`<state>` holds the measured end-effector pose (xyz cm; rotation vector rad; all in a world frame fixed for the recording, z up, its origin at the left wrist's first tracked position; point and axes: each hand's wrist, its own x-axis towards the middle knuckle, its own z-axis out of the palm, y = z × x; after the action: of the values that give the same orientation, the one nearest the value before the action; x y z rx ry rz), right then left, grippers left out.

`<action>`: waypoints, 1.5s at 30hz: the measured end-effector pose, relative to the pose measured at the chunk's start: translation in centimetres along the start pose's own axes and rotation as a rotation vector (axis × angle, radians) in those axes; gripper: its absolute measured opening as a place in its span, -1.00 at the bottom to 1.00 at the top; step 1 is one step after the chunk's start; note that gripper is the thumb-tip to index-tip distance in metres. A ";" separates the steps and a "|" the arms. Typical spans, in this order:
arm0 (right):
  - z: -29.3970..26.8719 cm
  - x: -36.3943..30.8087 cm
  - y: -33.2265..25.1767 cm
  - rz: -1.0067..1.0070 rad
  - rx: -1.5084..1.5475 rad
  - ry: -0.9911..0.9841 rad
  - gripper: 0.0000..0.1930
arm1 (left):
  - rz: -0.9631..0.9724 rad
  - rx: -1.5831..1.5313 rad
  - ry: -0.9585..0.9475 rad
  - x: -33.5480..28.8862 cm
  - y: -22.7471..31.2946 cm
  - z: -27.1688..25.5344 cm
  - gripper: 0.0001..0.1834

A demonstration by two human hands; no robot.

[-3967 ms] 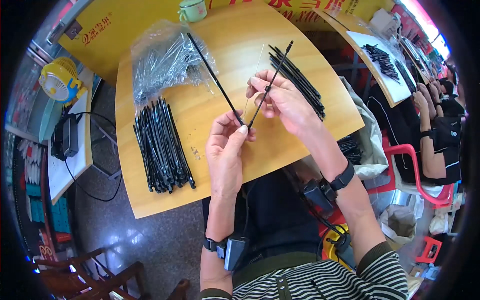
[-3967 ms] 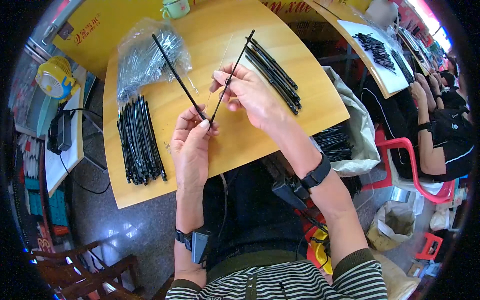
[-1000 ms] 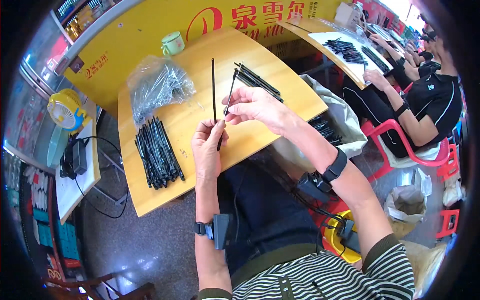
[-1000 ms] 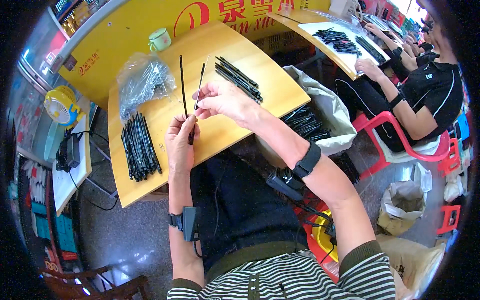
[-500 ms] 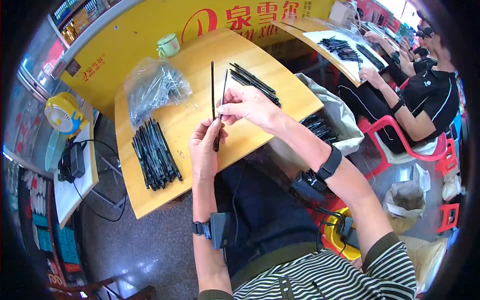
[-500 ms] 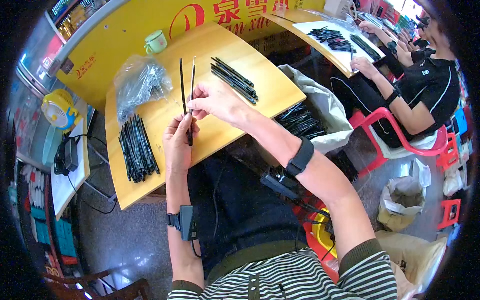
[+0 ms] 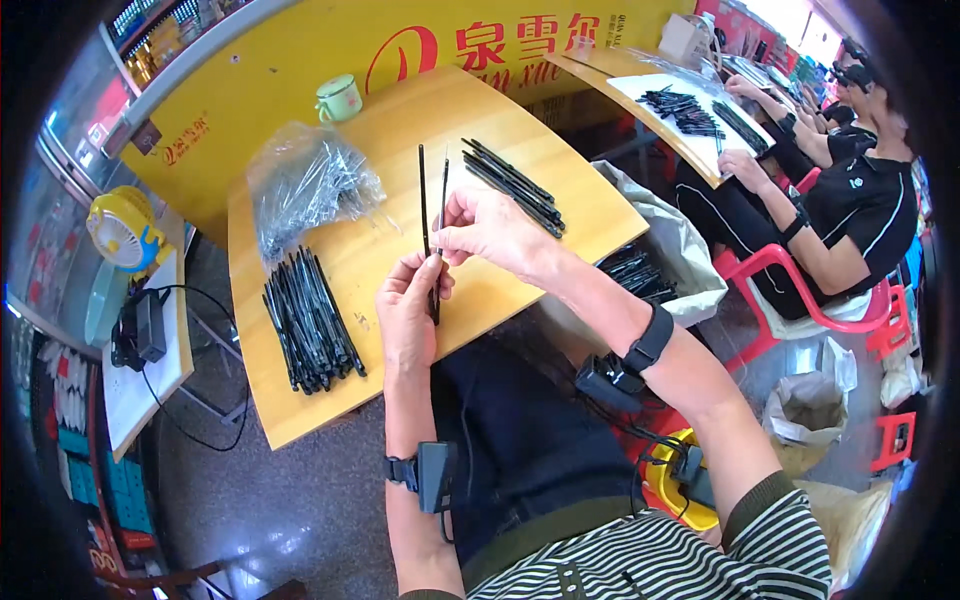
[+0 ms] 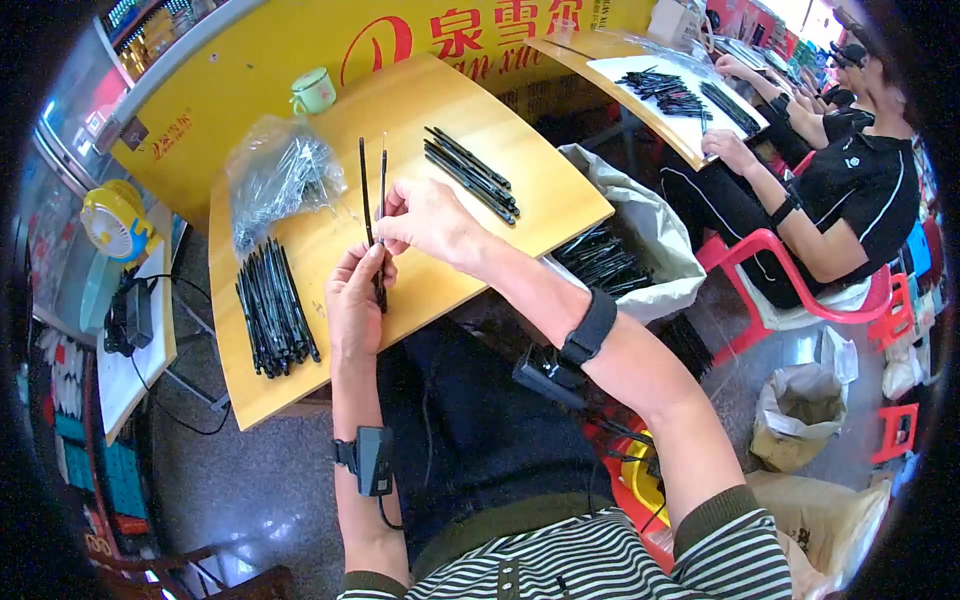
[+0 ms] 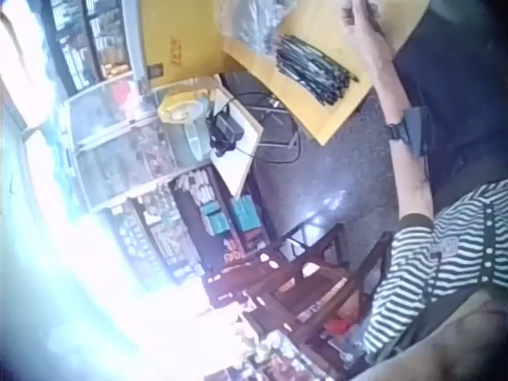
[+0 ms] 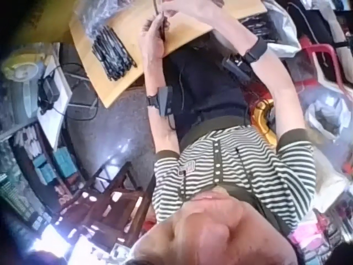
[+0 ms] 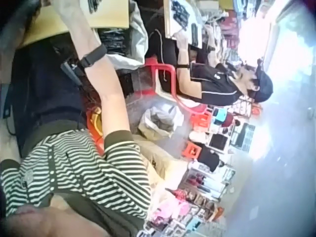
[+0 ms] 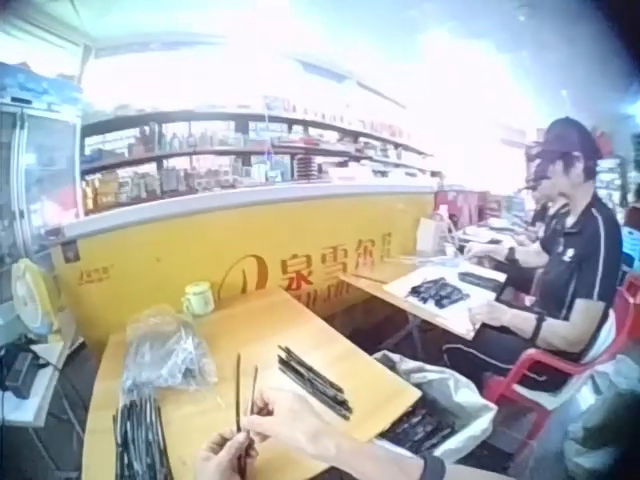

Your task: The person threads a wire through a wiper blade by hand and places it onto a pile, repeating the process before gathering the finished assemblies and putting them into a large white bag.

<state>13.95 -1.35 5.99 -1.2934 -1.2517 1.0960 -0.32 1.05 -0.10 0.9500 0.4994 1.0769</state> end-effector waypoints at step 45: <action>-9.1 -1.7 4.7 -0.145 -0.824 0.587 -0.85 | 0.672 1.685 0.506 -2.7 5.1 -2.8 -0.66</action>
<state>23.39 -3.48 2.16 -1.9030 -1.3343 0.0168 -6.14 0.51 2.45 2.4327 1.7151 1.4058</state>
